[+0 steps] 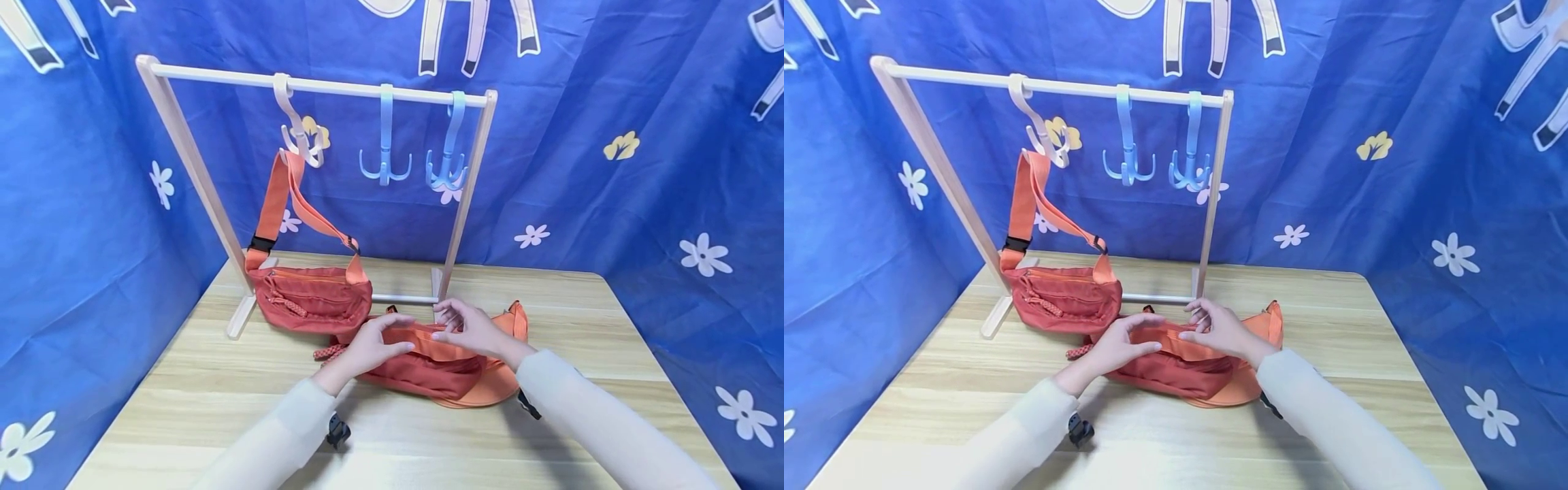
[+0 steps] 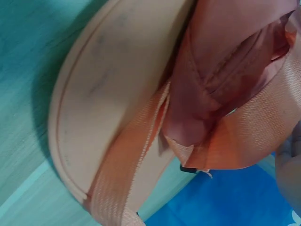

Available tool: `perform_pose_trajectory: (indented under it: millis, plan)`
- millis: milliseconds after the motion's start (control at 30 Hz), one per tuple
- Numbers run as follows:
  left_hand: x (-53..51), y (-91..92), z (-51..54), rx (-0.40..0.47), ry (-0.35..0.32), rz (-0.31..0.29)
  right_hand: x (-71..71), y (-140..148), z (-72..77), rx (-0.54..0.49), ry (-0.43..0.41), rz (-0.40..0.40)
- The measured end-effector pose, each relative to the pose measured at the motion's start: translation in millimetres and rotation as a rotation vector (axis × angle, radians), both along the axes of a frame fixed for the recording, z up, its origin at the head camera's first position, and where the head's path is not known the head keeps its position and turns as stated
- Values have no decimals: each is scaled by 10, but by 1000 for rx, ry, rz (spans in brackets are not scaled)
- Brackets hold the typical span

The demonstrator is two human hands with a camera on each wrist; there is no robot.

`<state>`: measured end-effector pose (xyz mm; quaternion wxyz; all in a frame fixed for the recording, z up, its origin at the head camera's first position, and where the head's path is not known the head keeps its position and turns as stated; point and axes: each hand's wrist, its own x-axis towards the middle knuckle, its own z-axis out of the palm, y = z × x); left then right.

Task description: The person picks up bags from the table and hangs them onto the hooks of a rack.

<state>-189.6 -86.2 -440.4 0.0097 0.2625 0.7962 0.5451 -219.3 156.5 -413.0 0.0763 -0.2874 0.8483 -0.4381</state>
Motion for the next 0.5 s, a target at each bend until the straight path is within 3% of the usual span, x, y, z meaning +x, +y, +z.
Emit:
perform_pose_trajectory:
  millis: [67, 200, 300, 500]
  plan:
    - [-32, 8, -27, -29, 25, 10, 66, -7, 81, 5, -7, 9]
    - [-82, 5, -55, -63, 45, 21, 80, 18, 64, 26, -24, 17]
    - [-106, -3, -60, -94, 45, 36, 1, 76, -96, 37, -10, 30]
    - [-135, -3, -76, -156, 50, 51, 16, 99, -158, 73, 42, 44]
